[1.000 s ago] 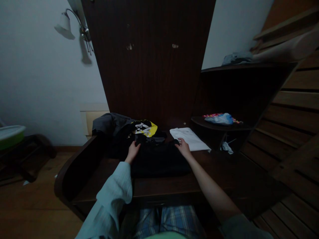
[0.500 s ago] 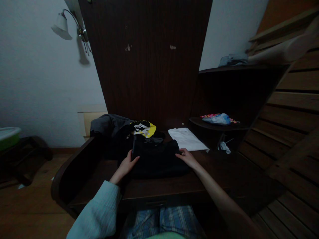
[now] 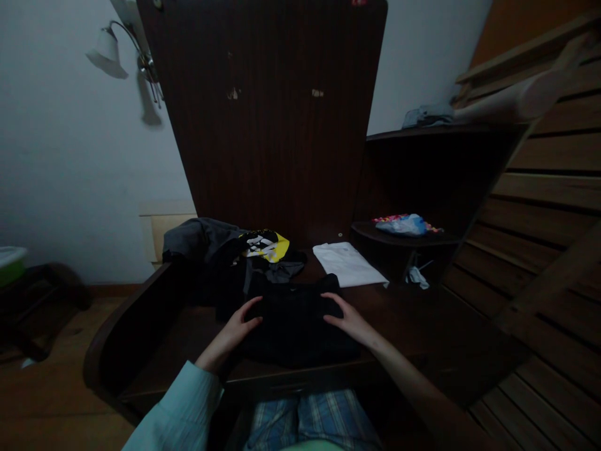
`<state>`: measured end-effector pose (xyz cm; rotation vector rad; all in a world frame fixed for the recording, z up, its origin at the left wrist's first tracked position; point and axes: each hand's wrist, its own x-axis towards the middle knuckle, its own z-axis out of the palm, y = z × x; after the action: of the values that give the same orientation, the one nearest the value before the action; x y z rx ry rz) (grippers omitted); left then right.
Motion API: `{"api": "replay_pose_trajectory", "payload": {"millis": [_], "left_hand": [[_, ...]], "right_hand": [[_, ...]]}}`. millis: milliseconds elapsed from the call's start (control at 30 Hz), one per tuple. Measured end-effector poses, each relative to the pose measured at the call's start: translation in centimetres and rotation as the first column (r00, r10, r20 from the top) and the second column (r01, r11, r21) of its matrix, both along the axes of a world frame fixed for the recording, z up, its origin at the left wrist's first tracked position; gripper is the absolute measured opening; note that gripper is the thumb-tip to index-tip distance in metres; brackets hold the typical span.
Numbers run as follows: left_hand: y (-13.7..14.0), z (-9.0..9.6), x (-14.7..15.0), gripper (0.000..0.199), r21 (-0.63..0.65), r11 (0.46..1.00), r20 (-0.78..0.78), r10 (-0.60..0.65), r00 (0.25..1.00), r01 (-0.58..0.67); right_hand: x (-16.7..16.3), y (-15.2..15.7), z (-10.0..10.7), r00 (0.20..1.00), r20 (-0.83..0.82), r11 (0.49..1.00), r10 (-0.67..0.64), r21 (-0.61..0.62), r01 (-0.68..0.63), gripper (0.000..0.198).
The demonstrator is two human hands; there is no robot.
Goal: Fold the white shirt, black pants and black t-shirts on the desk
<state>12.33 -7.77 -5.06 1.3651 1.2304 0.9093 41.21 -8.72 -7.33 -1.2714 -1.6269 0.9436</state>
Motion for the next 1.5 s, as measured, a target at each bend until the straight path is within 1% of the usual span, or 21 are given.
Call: {"api": "replay_pose_trajectory", "payload": {"millis": [133,200,267,333,433,500,567,733,833,900,933,967,1000,1067,1133,1200,1300,1400,1433,1467,1500], "left_hand": [[0.4,1.4,1.9,0.057,0.180,0.983,-0.126,-0.017,0.992,0.040],[1.5,2.5,4.0,0.053,0.292,0.955,-0.203,0.009,0.979,0.052],[3.1,3.5,6.7,0.054,0.375,0.920,-0.222,-0.028,0.975,0.112],[4.9,4.2,9.8,0.055,0.395,0.906,-0.181,-0.086,0.980,0.152],[7.7,4.6,14.6,0.054,0.424,0.884,-0.151,-0.146,0.978,0.198],[9.4,4.7,17.6,0.055,0.445,0.870,-0.187,-0.143,0.972,0.214],[10.9,4.7,20.0,0.054,0.446,0.869,-0.199,-0.141,0.970,0.217],[13.6,3.9,22.8,0.054,0.444,0.872,-0.251,-0.098,0.963,0.204],[13.4,2.6,23.2,0.060,0.448,0.875,-0.283,-0.055,0.958,0.182],[12.4,1.7,23.3,0.067,0.477,0.866,-0.324,0.017,0.946,0.148],[11.9,1.3,23.3,0.068,0.511,0.847,-0.368,0.060,0.928,0.147],[11.3,1.0,23.3,0.066,0.553,0.809,-0.448,0.090,0.890,0.197],[10.7,0.6,23.3,0.062,0.576,0.766,-0.539,0.094,0.837,0.285],[10.0,0.1,23.1,0.051,0.539,0.681,-0.708,0.048,0.704,0.496],[9.5,-0.4,22.7,0.046,0.456,0.646,-0.791,-0.022,0.611,0.613],[9.3,-0.8,22.4,0.046,0.417,0.657,-0.814,-0.038,0.580,0.628],[9.3,-1.0,22.3,0.046,0.383,0.670,-0.834,-0.045,0.550,0.636],[9.7,-0.6,22.2,0.047,0.345,0.669,-0.847,-0.081,0.526,0.658],[10.0,-0.5,22.1,0.048,0.331,0.666,-0.849,-0.098,0.519,0.668],[10.3,-0.3,21.9,0.048,0.317,0.661,-0.851,-0.118,0.511,0.680],[10.6,-0.1,21.6,0.048,0.303,0.657,-0.853,-0.137,0.504,0.691]], "right_hand": [[2.6,0.1,1.9,0.994,0.111,0.996,0.015,0.083,-0.024,0.040],[4.8,1.0,3.9,0.983,0.177,0.991,-0.040,0.135,0.016,0.035],[7.5,2.3,6.4,0.951,0.277,0.975,-0.136,0.207,0.079,0.033],[10.2,3.8,8.9,0.883,0.393,0.944,-0.255,0.301,0.139,0.031],[13.7,6.4,11.6,0.711,0.531,0.865,-0.461,0.448,0.226,0.029],[15.3,8.1,12.6,0.595,0.573,0.810,-0.564,0.524,0.263,0.029],[16.1,9.6,12.9,0.518,0.597,0.777,-0.613,0.573,0.259,0.030],[15.9,11.9,11.4,0.434,0.655,0.783,-0.618,0.560,0.269,0.033],[15.1,12.1,9.3,0.405,0.695,0.805,-0.593,0.508,0.307,0.034],[14.4,12.0,7.7,0.390,0.721,0.819,-0.573,0.487,0.303,0.037],[14.0,11.9,7.0,0.376,0.730,0.821,-0.571,0.492,0.290,0.039],[13.6,11.9,6.2,0.358,0.737,0.819,-0.573,0.504,0.274,0.042],[13.1,11.9,5.5,0.340,0.743,0.817,-0.577,0.517,0.258,0.045],[12.3,12.0,4.2,0.312,0.761,0.822,-0.569,0.514,0.244,0.047],[11.7,12.3,3.0,0.324,0.803,0.861,-0.501,0.422,0.285,0.044],[11.4,12.7,2.1,0.369,0.838,0.897,-0.402,0.278,0.344,0.040],[11.7,13.2,1.7,0.416,0.846,0.890,-0.333,0.135,0.436,0.043],[11.7,13.3,2.4,0.404,0.843,0.848,-0.355,0.109,0.518,0.047],[11.3,13.2,2.8,0.412,0.830,0.850,-0.376,0.132,0.510,0.046],[10.7,12.8,3.2,0.446,0.803,0.869,-0.396,0.172,0.464,0.045],[9.8,12.3,3.6,0.510,0.763,0.901,-0.398,0.222,0.372,0.046]]}}
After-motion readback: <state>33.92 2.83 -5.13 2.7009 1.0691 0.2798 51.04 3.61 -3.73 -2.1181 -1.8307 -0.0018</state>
